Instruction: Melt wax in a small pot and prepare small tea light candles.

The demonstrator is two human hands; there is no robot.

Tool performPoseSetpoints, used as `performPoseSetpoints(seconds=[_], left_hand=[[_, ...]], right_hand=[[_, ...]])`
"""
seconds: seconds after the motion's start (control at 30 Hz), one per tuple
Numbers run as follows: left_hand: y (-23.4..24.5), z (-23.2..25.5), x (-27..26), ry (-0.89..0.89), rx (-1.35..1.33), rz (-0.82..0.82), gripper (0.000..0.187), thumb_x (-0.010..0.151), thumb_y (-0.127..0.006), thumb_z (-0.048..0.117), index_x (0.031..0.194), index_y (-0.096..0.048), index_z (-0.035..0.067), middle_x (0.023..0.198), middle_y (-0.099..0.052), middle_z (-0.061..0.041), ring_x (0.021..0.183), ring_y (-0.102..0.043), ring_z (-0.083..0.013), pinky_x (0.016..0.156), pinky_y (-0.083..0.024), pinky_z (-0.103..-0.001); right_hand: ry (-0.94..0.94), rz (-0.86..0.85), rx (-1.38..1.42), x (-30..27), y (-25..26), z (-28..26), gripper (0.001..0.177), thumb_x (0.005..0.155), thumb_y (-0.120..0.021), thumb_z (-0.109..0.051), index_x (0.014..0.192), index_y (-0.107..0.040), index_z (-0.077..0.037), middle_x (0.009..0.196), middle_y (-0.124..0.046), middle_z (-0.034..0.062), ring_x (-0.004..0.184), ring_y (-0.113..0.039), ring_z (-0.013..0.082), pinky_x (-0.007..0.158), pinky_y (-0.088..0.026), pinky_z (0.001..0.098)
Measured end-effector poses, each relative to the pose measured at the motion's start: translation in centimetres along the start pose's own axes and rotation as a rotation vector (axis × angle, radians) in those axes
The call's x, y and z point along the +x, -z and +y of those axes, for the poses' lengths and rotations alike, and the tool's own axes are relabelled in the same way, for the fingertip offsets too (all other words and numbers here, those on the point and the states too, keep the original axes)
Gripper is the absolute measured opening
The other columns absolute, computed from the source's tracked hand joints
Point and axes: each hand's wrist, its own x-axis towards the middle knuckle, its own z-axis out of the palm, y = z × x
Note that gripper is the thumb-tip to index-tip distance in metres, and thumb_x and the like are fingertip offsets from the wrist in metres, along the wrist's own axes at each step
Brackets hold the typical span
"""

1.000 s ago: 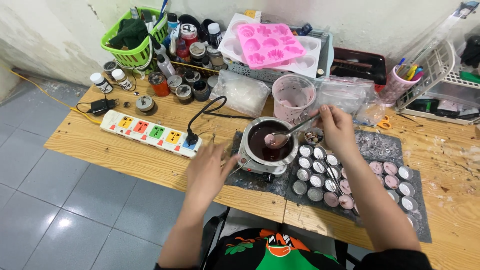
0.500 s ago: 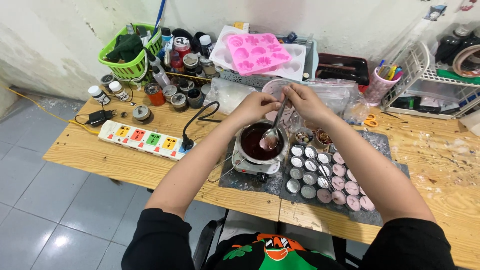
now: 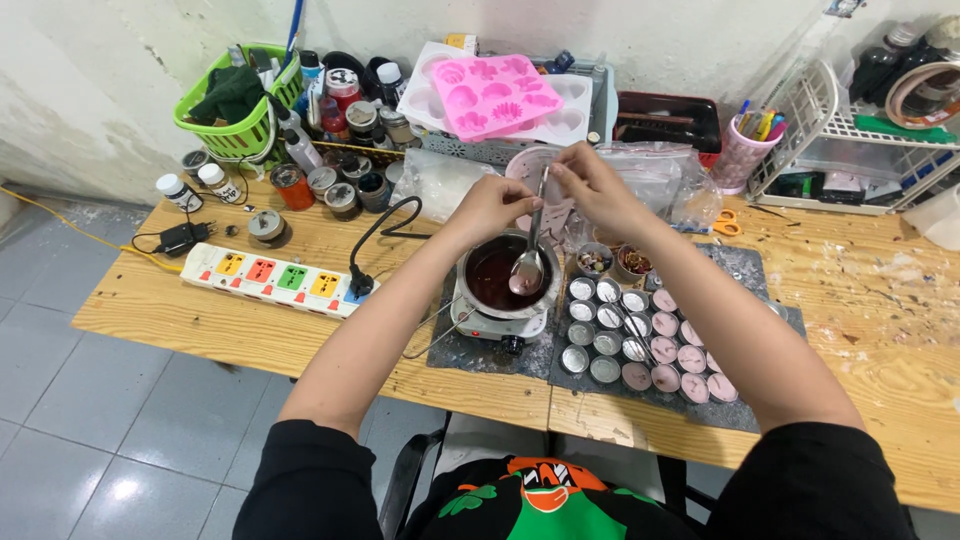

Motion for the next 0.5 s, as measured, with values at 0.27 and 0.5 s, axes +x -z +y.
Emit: performPoseSetpoints(seconds=[0.27, 0.5], left_hand=[[0.6, -1.1, 0.2, -0.032, 0.011, -0.003, 0.021, 0.092, -0.076, 0.023, 0.094, -0.079, 0.002, 0.076, -0.074, -0.006, 0.064, -0.069, -0.0103, 0.061, -0.055, -0.028], [0.6, -1.4, 0.4, -0.02, 0.044, 0.01, 0.023, 0.092, -0.076, 0.025, 0.093, -0.078, 0.002, 0.073, -0.072, -0.006, 0.063, -0.065, -0.011, 0.062, -0.052, -0.028]], right_hand=[[-0.317, -0.131, -0.868, -12.0, 4.0, -2.1, 0.022, 0.092, -0.071, -0.031, 0.096, -0.072, -0.009, 0.09, -0.071, 0.0144, 0.087, -0.068, 0.0293, 0.08, -0.055, 0.0428], [-0.48, -0.357, -1.038, -18.7, 1.2, 1.6, 0.03, 0.086, -0.073, -0.042, 0.086, -0.076, -0.012, 0.093, -0.075, 0.0037, 0.109, -0.061, 0.0253, 0.089, -0.049, 0.0455]])
